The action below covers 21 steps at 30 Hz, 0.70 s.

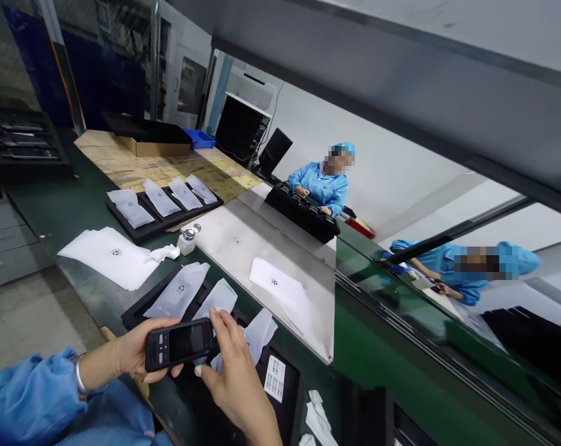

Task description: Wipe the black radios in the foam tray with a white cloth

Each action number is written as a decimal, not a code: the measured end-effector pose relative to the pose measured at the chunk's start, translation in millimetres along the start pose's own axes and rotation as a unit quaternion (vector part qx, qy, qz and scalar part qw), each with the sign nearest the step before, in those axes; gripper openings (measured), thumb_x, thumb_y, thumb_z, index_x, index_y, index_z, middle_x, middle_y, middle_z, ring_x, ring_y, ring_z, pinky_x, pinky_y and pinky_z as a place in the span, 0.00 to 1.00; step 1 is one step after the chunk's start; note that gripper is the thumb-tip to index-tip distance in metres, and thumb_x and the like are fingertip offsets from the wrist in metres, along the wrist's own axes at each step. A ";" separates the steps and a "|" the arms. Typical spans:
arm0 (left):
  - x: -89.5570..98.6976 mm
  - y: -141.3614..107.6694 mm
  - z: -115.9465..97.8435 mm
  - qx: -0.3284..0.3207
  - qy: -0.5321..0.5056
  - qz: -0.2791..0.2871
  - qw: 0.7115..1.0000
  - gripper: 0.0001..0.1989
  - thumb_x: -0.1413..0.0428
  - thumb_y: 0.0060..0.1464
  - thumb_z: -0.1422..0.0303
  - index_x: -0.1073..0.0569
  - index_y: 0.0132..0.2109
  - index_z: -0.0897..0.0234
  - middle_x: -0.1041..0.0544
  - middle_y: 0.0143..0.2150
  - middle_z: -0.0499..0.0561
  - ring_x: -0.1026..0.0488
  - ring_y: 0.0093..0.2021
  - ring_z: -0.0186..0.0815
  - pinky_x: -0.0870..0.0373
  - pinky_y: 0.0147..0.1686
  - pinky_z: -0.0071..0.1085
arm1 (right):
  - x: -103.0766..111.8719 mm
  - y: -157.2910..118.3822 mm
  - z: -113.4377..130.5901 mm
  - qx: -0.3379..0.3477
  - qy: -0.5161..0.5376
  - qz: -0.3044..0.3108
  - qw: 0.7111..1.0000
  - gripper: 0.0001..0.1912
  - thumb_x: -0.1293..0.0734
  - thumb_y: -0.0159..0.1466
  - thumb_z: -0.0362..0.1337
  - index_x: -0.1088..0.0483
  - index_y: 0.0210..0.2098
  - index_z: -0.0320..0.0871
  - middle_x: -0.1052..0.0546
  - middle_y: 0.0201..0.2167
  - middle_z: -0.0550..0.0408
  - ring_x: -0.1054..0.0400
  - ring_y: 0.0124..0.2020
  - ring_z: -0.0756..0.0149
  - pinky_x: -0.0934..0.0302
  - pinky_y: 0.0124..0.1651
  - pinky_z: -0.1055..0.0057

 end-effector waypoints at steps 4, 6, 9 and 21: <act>-1.6 -9.3 -4.5 0.016 0.013 -0.003 1.000 0.37 0.55 0.59 0.44 0.23 0.44 0.78 0.21 0.32 0.65 0.29 0.15 0.37 0.57 0.06 0.24 | 1.4 24.5 11.9 0.040 -0.003 0.048 0.998 0.43 0.32 0.59 0.32 0.51 0.70 0.52 0.41 0.66 0.51 0.46 0.67 0.59 0.47 0.66 0.59; -2.7 -12.6 -6.7 0.026 0.029 -0.009 0.999 0.37 0.54 0.57 0.42 0.22 0.41 0.76 0.21 0.30 0.63 0.31 0.14 0.36 0.59 0.05 0.24 | 3.1 35.9 20.0 0.055 -0.022 0.071 0.996 0.40 0.31 0.58 0.33 0.45 0.68 0.50 0.35 0.62 0.50 0.41 0.62 0.56 0.45 0.64 0.57; 2.0 -15.8 -9.9 0.023 0.145 -0.047 0.988 0.40 0.58 0.54 0.38 0.22 0.39 0.74 0.21 0.31 0.64 0.31 0.15 0.38 0.55 0.05 0.25 | 2.7 47.8 31.0 0.072 -0.068 0.095 0.990 0.31 0.30 0.57 0.37 0.34 0.60 0.48 0.28 0.54 0.49 0.35 0.55 0.52 0.46 0.62 0.52; 102.2 -117.8 -150.9 -0.299 0.606 -0.446 0.587 0.07 0.42 0.54 0.64 0.23 0.34 0.64 0.24 0.35 0.53 0.29 0.38 0.39 0.35 0.43 0.33 | -35.7 39.1 -58.1 0.204 -0.180 -0.155 0.950 0.31 0.34 0.59 0.58 0.35 0.55 0.47 0.23 0.40 0.49 0.28 0.40 0.47 0.43 0.54 0.44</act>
Point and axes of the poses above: each hand's wrist, its own y-axis towards the middle knuckle, its own x-axis out of the back of the hand, z = x × y, the point moved 3 cm from there along y, towards the middle knuckle
